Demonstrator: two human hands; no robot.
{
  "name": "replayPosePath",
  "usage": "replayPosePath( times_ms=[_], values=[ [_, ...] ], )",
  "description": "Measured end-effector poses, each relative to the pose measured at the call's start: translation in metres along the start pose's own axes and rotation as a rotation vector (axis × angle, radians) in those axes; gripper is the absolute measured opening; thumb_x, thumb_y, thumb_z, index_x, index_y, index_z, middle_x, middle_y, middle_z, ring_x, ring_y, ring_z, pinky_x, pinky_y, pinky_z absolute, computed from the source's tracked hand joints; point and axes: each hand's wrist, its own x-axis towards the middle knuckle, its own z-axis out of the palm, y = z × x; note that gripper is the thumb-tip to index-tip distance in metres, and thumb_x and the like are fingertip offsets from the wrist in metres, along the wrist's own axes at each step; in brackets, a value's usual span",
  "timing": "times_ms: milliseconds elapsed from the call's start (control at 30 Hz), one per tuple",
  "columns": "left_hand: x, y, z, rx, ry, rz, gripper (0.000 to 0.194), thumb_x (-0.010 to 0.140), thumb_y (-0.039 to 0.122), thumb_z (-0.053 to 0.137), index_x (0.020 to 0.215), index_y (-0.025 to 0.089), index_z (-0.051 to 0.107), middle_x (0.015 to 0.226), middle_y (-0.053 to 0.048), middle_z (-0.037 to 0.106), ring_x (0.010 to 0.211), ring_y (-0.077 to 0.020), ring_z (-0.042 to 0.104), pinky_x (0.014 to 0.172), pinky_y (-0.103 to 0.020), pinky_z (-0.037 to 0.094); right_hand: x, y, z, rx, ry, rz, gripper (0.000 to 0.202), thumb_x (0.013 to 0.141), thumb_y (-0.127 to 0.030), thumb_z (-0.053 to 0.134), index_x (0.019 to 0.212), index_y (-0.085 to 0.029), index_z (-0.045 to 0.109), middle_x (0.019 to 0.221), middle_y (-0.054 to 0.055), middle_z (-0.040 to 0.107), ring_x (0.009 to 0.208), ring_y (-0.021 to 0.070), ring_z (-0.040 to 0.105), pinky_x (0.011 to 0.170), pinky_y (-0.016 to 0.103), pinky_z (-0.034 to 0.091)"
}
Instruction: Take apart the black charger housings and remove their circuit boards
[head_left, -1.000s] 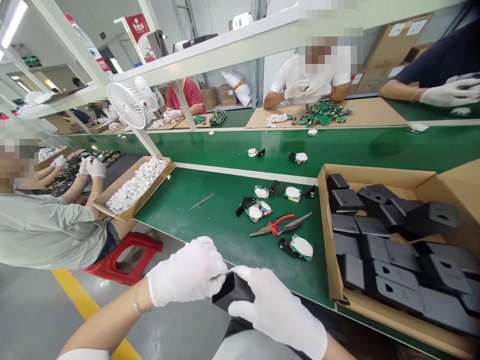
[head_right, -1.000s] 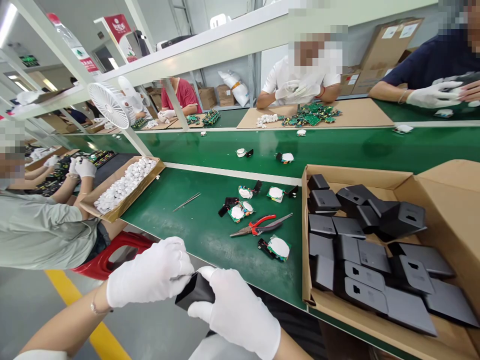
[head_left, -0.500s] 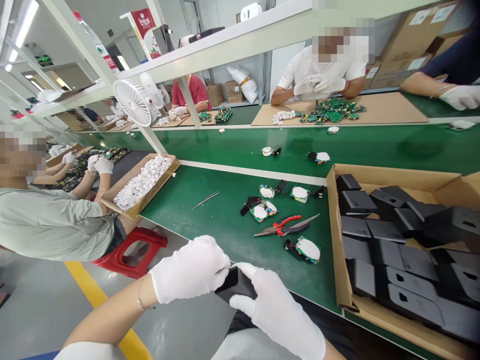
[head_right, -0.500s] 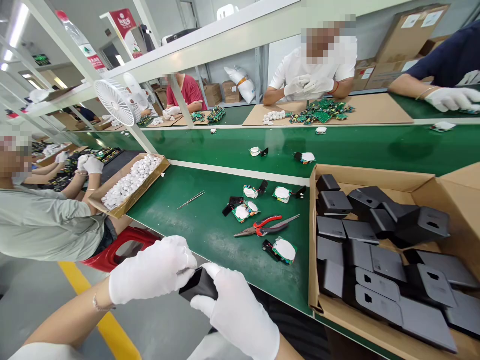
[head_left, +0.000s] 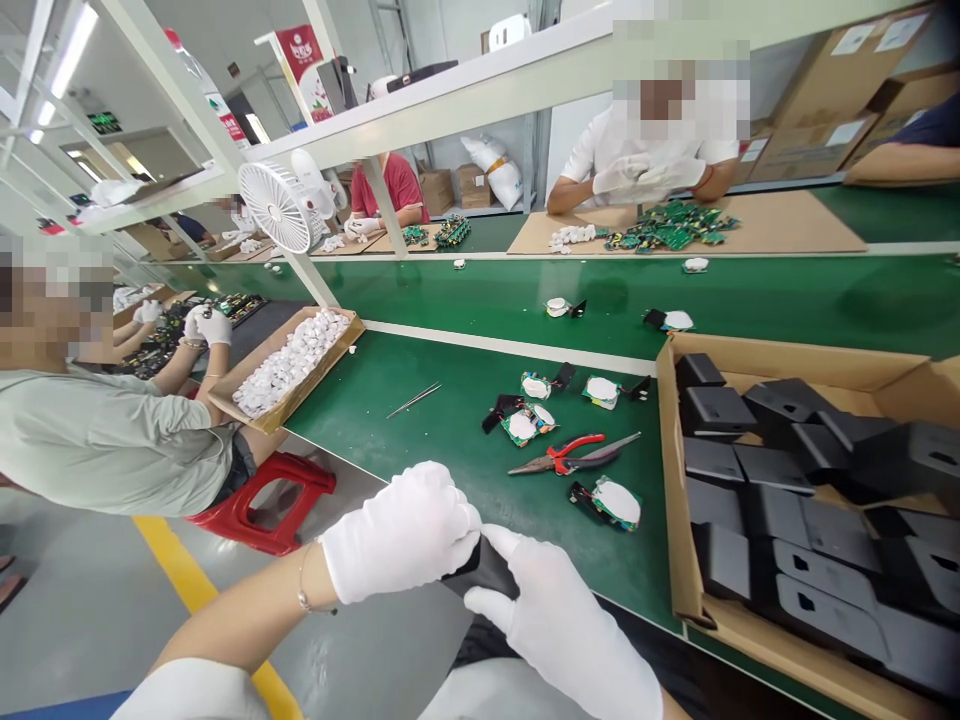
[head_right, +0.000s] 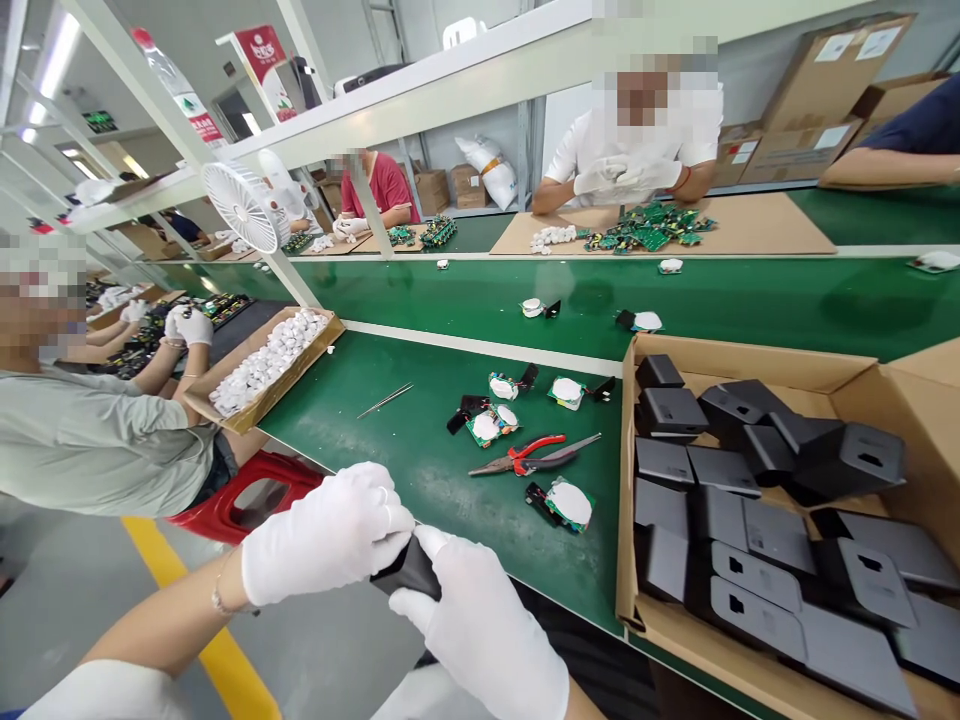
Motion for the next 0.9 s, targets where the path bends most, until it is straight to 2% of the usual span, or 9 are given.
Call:
replayPosePath(
  times_ms=[200, 433, 600, 733, 900],
  values=[
    [-0.007, -0.001, 0.010, 0.049, -0.044, 0.014, 0.021, 0.082, 0.017, 0.059, 0.061, 0.020, 0.053, 0.058, -0.002, 0.050, 0.056, -0.0191, 0.045, 0.049, -0.033, 0.023, -0.004, 0.005, -0.005, -0.084, 0.049, 0.031, 0.022, 0.080, -0.027, 0.064, 0.102, -0.028, 0.066, 0.093, -0.002, 0.071, 0.084, 0.0200, 0.061, 0.076, 0.030, 0.040],
    [0.003, 0.003, -0.001, -0.026, 0.021, 0.007, 0.029, 0.084, 0.016, 0.055, 0.057, 0.019, 0.049, 0.056, -0.002, 0.046, 0.063, -0.0192, 0.047, 0.052, -0.032, 0.025, -0.004, 0.003, -0.004, 0.003, 0.014, 0.010, 0.030, 0.078, -0.022, 0.064, 0.107, -0.031, 0.066, 0.098, -0.004, 0.072, 0.086, 0.0184, 0.063, 0.077, 0.028, 0.041],
    [-0.002, 0.001, 0.005, -0.024, -0.005, -0.001, 0.017, 0.081, 0.014, 0.058, 0.064, 0.019, 0.056, 0.059, -0.002, 0.050, 0.057, -0.0175, 0.044, 0.051, -0.032, 0.021, -0.006, 0.006, -0.009, -0.043, 0.051, 0.024, 0.024, 0.079, -0.025, 0.065, 0.102, -0.030, 0.066, 0.097, -0.004, 0.072, 0.088, 0.0187, 0.062, 0.078, 0.028, 0.041],
    [0.005, 0.004, 0.004, -0.065, 0.024, 0.007, 0.025, 0.083, 0.018, 0.055, 0.059, 0.020, 0.052, 0.056, -0.002, 0.047, 0.062, -0.0192, 0.046, 0.051, -0.032, 0.022, -0.007, 0.004, -0.012, -0.037, 0.027, -0.021, 0.022, 0.079, -0.024, 0.065, 0.101, -0.031, 0.065, 0.093, -0.005, 0.071, 0.084, 0.0176, 0.061, 0.076, 0.028, 0.040],
    [0.007, 0.000, 0.000, -0.134, 0.048, -0.023, 0.027, 0.082, 0.018, 0.057, 0.056, 0.019, 0.052, 0.055, 0.000, 0.051, 0.058, -0.0170, 0.047, 0.050, -0.031, 0.027, -0.008, 0.003, -0.017, 0.016, 0.026, -0.014, 0.024, 0.077, -0.017, 0.060, 0.096, -0.030, 0.064, 0.090, -0.007, 0.069, 0.082, 0.0161, 0.059, 0.077, 0.027, 0.043]
  ],
)
